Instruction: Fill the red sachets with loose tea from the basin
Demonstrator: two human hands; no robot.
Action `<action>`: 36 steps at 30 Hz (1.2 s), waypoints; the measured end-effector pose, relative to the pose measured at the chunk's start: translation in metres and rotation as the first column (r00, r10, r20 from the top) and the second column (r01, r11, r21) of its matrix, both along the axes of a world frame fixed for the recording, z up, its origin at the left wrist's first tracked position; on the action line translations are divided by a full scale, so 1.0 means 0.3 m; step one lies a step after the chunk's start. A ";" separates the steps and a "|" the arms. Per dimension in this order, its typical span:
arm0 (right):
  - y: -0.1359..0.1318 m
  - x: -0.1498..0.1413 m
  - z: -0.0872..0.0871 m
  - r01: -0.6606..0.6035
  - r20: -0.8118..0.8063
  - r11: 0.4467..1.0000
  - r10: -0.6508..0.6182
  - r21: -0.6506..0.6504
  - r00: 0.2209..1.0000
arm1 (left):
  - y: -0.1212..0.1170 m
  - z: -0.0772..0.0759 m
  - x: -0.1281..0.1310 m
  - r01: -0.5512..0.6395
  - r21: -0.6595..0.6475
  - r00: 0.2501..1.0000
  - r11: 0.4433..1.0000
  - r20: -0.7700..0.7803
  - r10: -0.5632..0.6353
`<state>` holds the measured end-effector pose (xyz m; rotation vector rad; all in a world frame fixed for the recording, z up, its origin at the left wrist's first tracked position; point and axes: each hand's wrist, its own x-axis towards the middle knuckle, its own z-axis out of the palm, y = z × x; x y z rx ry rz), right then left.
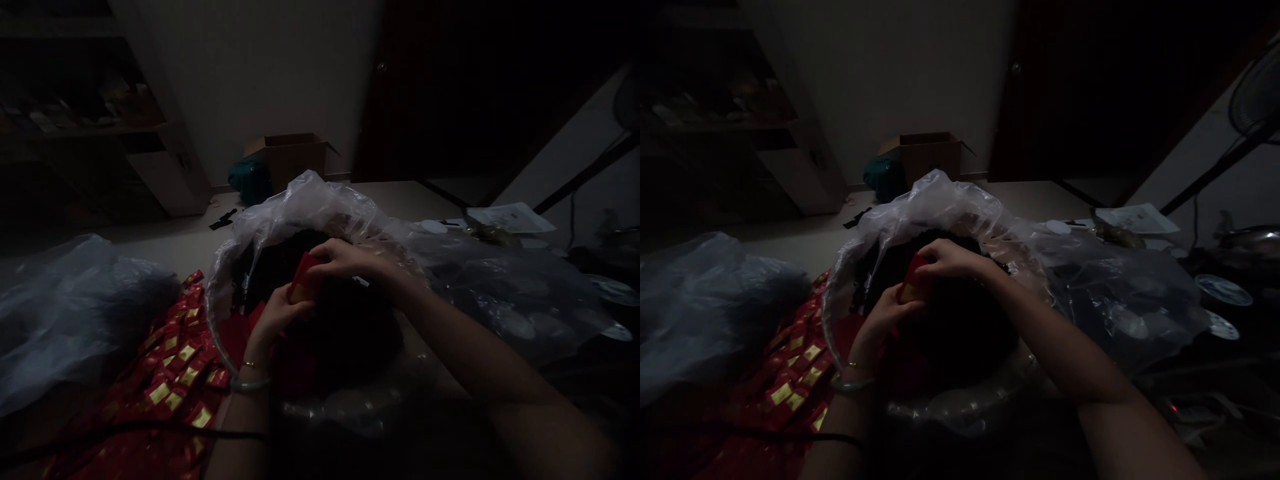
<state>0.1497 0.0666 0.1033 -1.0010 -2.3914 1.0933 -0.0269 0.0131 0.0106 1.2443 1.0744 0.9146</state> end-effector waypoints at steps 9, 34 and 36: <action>-0.024 -0.044 0.021 -0.041 0.119 0.989 0.058 -0.145 0.991 | -0.015 0.005 -0.005 0.104 -0.074 0.976 0.992 0.200 -0.087; -0.060 0.102 0.033 0.028 -0.019 0.978 -0.025 0.209 1.000 | 0.015 -0.020 -0.022 -0.108 0.115 0.992 0.988 0.074 0.100; -0.106 0.076 0.034 -0.006 -0.031 0.947 0.017 0.320 0.999 | 0.014 -0.021 -0.024 -0.102 0.157 0.994 0.982 0.050 0.095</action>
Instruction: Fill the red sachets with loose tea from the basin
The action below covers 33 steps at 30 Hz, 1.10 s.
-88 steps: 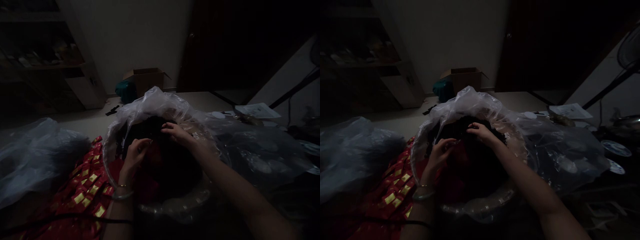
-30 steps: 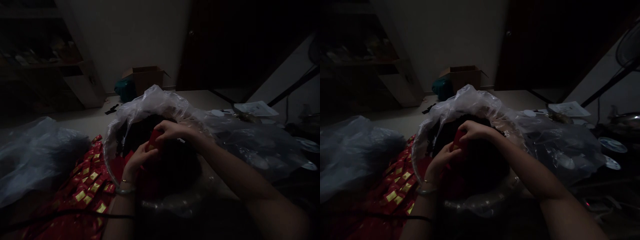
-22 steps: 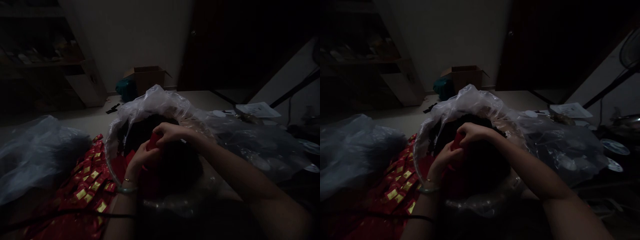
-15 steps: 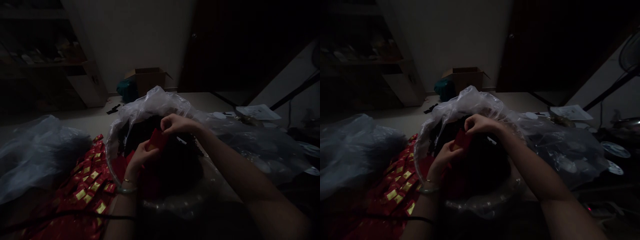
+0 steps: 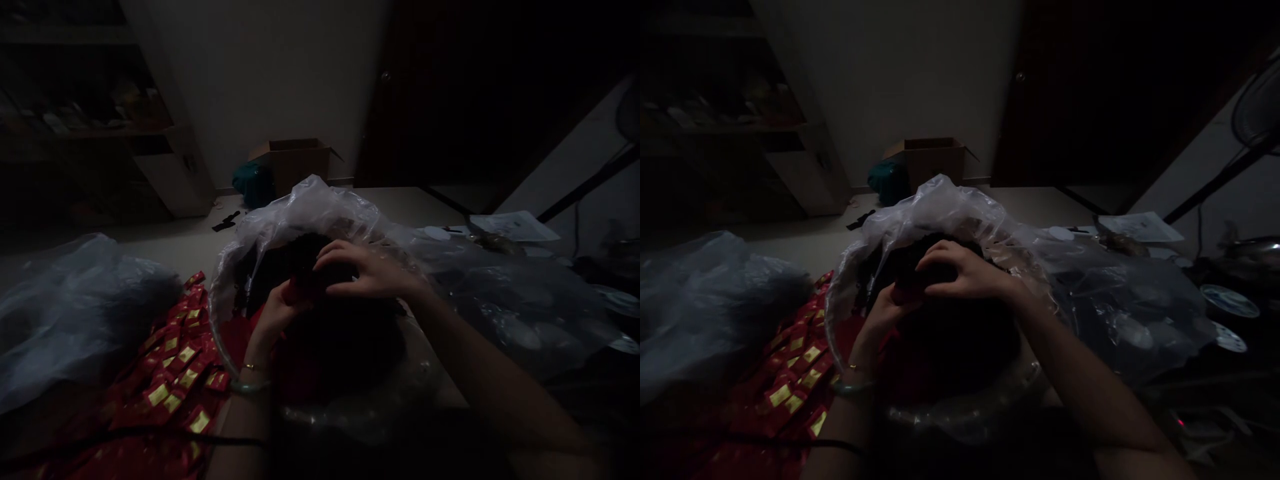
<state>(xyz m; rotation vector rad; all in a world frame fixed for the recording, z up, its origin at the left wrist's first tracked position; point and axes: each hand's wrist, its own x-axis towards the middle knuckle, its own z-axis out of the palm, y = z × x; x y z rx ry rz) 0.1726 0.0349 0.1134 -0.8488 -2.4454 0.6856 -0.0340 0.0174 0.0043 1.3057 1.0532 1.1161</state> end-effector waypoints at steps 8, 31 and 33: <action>-0.016 -0.076 -0.002 0.011 0.317 0.998 0.011 -0.068 0.949 | -0.030 0.053 0.016 0.092 0.000 0.996 0.996 -0.015 -0.092; 0.078 -0.147 -0.186 0.306 -0.108 0.920 -0.340 -0.243 0.934 | 0.019 -0.027 0.034 -0.273 -0.045 0.952 0.961 0.133 0.276; 0.079 -0.146 -0.198 0.260 -0.139 0.910 -0.318 -0.324 0.938 | 0.018 -0.023 0.034 -0.277 -0.092 0.940 0.956 0.182 0.290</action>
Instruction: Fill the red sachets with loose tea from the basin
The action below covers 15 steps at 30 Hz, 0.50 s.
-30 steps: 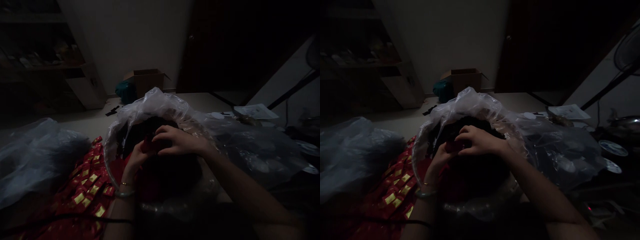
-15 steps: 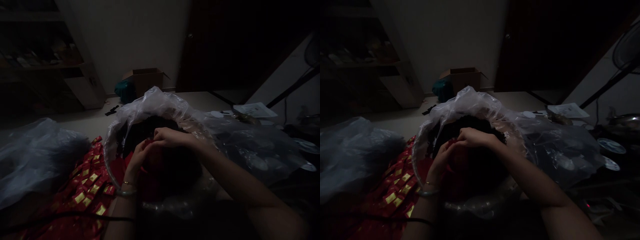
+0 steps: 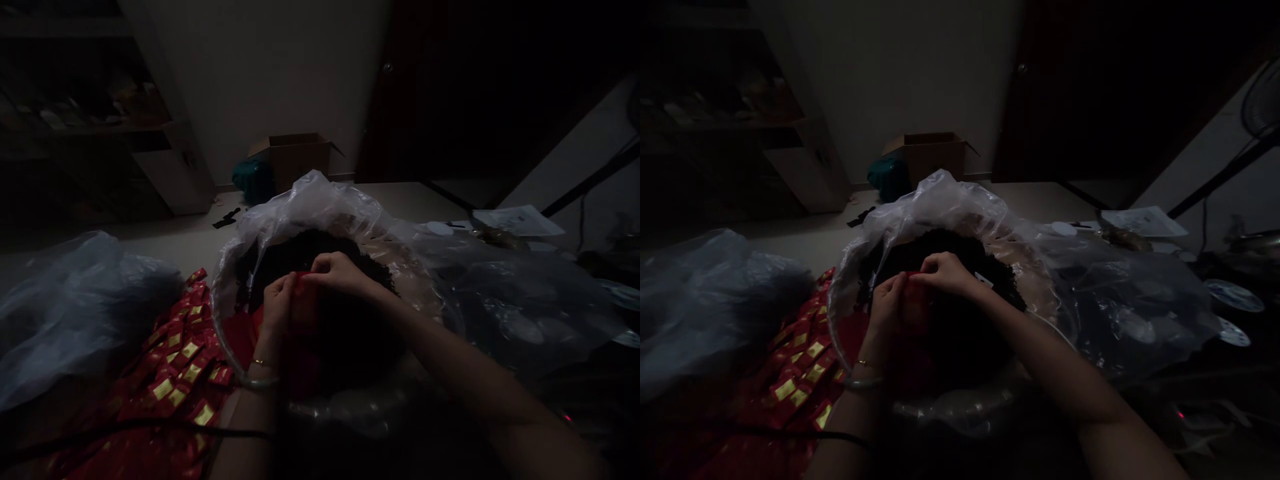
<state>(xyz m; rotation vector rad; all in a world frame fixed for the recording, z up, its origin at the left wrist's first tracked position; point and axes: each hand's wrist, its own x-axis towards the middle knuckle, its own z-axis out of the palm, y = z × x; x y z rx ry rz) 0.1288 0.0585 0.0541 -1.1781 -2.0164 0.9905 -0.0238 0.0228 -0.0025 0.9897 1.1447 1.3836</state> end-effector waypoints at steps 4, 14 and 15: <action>-0.017 -0.017 -0.044 0.098 -0.196 0.994 -0.106 -0.051 0.975 | 0.001 0.004 0.001 -0.070 -0.009 0.994 0.998 0.087 0.070; -0.063 -0.060 -0.096 0.268 -0.330 0.962 -0.270 -0.055 0.904 | -0.004 0.007 0.004 -0.099 0.007 0.991 0.995 0.092 0.098; -0.062 -0.055 -0.097 0.277 -0.332 0.960 -0.276 -0.045 0.902 | -0.005 0.010 0.006 -0.089 -0.003 0.992 0.996 0.085 0.089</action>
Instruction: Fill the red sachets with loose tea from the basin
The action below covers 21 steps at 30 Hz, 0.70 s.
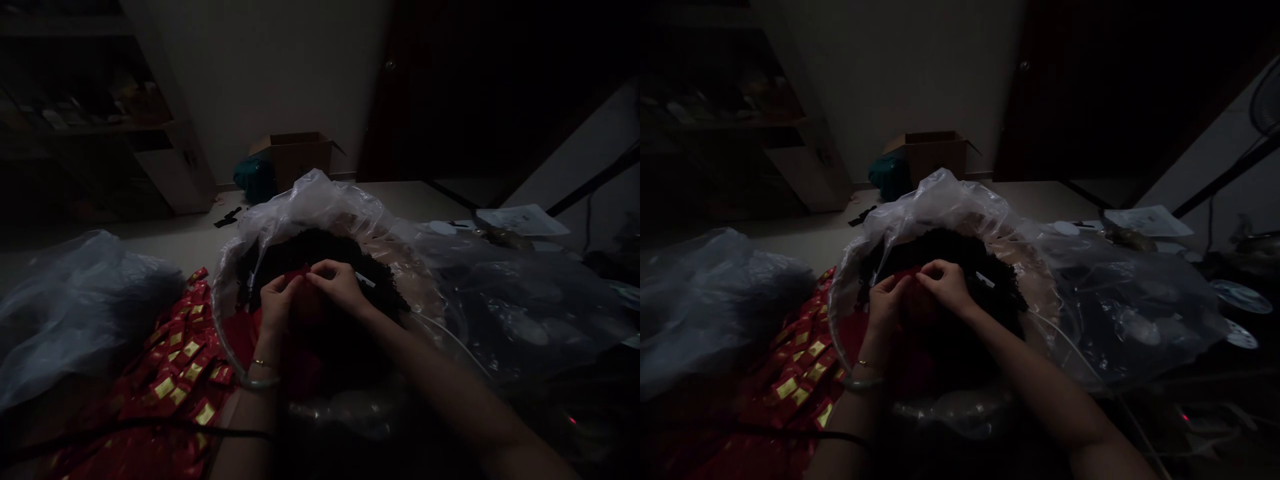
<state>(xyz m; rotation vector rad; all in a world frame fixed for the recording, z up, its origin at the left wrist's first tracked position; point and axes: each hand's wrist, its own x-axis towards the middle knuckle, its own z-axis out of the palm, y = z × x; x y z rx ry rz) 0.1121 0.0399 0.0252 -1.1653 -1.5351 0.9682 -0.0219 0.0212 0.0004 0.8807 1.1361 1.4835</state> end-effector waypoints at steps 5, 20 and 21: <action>0.007 0.024 -0.022 0.001 -0.026 1.000 0.000 0.031 1.000 | -0.005 0.000 0.005 0.025 -0.024 0.999 0.999 -0.044 -0.026; 0.015 0.049 -0.012 -0.120 -0.181 0.989 0.103 -0.084 0.978 | -0.007 0.007 -0.013 0.113 0.098 0.976 0.989 -0.197 -0.092; 0.016 0.050 -0.012 -0.120 -0.174 0.990 0.106 -0.076 0.979 | -0.007 0.006 -0.013 0.110 0.091 0.977 0.990 -0.195 -0.090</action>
